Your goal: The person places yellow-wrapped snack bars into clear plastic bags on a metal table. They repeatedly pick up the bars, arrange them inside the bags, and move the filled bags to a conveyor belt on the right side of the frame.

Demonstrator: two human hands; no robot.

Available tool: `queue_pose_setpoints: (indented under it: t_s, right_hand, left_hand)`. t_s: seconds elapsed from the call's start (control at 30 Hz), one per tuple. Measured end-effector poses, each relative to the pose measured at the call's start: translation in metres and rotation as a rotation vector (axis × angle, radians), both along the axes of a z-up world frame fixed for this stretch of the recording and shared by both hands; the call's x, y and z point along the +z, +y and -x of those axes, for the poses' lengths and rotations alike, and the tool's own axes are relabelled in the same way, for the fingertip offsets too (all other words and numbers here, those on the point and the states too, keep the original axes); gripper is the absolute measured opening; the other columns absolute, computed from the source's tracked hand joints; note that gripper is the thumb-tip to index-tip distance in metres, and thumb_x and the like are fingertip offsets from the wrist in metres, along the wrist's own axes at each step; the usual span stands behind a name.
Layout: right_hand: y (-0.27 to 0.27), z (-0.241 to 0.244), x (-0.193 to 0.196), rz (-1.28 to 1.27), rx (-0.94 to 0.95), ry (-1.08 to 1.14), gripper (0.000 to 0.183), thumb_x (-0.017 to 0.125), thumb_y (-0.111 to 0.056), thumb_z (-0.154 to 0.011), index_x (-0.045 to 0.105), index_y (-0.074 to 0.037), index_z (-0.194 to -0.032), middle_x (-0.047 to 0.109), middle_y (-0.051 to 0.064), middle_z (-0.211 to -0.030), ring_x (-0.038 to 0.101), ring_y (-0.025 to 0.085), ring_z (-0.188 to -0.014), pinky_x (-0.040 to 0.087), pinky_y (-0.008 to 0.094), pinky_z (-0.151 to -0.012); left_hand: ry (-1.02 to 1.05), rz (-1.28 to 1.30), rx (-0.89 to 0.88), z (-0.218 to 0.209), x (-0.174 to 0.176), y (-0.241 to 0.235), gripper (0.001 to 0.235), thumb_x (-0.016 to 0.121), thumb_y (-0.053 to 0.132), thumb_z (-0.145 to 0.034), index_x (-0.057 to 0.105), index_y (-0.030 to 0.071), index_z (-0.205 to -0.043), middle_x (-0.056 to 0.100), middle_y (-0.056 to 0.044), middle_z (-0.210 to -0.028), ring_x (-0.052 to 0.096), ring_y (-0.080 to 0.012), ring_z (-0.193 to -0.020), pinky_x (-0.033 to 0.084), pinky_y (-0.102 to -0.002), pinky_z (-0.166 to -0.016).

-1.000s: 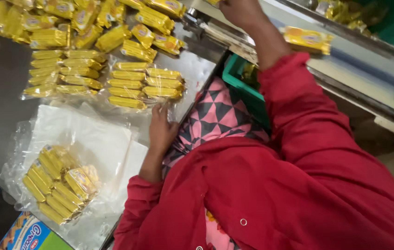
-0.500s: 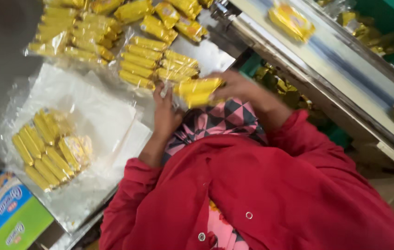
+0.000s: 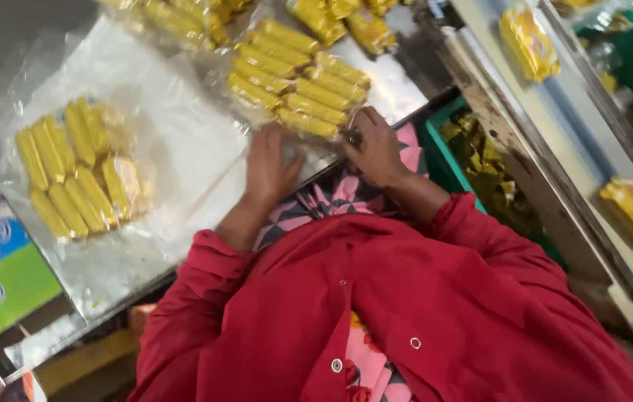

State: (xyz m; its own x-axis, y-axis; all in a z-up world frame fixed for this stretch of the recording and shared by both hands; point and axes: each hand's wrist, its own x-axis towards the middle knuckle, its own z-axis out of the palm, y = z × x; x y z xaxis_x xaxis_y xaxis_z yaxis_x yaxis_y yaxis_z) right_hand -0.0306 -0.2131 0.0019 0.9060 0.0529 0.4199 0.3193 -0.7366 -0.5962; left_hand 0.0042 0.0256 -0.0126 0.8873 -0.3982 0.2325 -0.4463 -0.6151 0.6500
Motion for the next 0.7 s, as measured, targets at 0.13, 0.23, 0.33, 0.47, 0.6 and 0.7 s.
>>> queue_pose_setpoints:
  t_s: [0.13, 0.23, 0.33, 0.47, 0.6, 0.7]
  right_hand:
    - [0.027, -0.071, -0.022, 0.328, 0.102, -0.263, 0.02, 0.082, -0.02, -0.083, 0.069, -0.007, -0.09, 0.065, 0.015, -0.093, 0.064, 0.037, -0.088, 0.05, 0.051, -0.077]
    - [0.062, -0.162, -0.044, 0.561, 0.087, -0.104, 0.004, 0.073, -0.014, -0.086, 0.072, -0.011, -0.084, 0.068, 0.017, -0.089, 0.066, 0.037, -0.087, 0.05, 0.053, -0.075]
    - [0.084, -0.259, -0.038, 0.621, 0.229, 0.074, 0.018, 0.066, -0.007, -0.081, 0.076, -0.008, -0.096, 0.07, 0.018, -0.1, 0.064, 0.04, -0.101, 0.051, 0.052, -0.086]
    - [0.074, -0.245, -0.033, 0.4, 0.217, 0.136, 0.051, 0.059, -0.005, -0.09, 0.067, -0.01, -0.14, 0.065, 0.021, -0.131, 0.06, 0.044, -0.116, 0.047, 0.058, -0.09]
    - [0.015, -0.181, -0.048, 0.493, 0.032, -0.146, 0.059, 0.08, -0.033, -0.087, 0.063, -0.001, -0.134, 0.053, 0.035, -0.135, 0.05, 0.05, -0.124, 0.042, 0.057, -0.101]
    - [-0.024, -0.15, -0.044, 0.496, 0.027, -0.141, 0.041, 0.085, -0.028, -0.089, 0.061, -0.004, -0.113, 0.051, 0.036, -0.141, 0.048, 0.05, -0.118, 0.04, 0.059, -0.094]
  left_hand:
    - [-0.367, -0.329, 0.034, 0.001, -0.019, 0.014, 0.057, 0.072, 0.039, -0.087, 0.062, 0.001, -0.128, 0.055, -0.026, -0.138, 0.054, -0.0455, -0.124, 0.045, -0.052, -0.104]
    - [-0.273, -0.301, -0.046, -0.005, -0.023, 0.019, 0.054, 0.069, 0.04, -0.094, 0.065, -0.002, -0.129, 0.058, -0.026, -0.135, 0.055, -0.0453, -0.125, 0.047, -0.052, -0.103]
    - [-0.257, -0.319, -0.053, -0.004, -0.023, 0.019, 0.052, 0.07, 0.038, -0.093, 0.066, -0.001, -0.126, 0.059, -0.026, -0.134, 0.056, -0.044, -0.126, 0.047, -0.052, -0.103]
    - [-0.328, -0.306, -0.062, -0.007, -0.015, 0.022, 0.053, 0.07, 0.036, -0.092, 0.065, -0.001, -0.13, 0.058, -0.028, -0.134, 0.058, -0.0446, -0.124, 0.05, -0.05, -0.103]
    - [-0.353, -0.105, -0.099, 0.006, -0.001, 0.033, 0.046, 0.071, 0.024, -0.093, 0.065, 0.003, -0.134, 0.058, -0.029, -0.14, 0.061, -0.0439, -0.123, 0.052, -0.049, -0.098]
    - [-0.459, -0.155, 0.011, -0.006, 0.017, 0.076, 0.029, 0.075, 0.018, -0.102, 0.067, 0.013, -0.129, 0.064, -0.015, -0.139, 0.064, -0.0346, -0.125, 0.054, -0.044, -0.102]
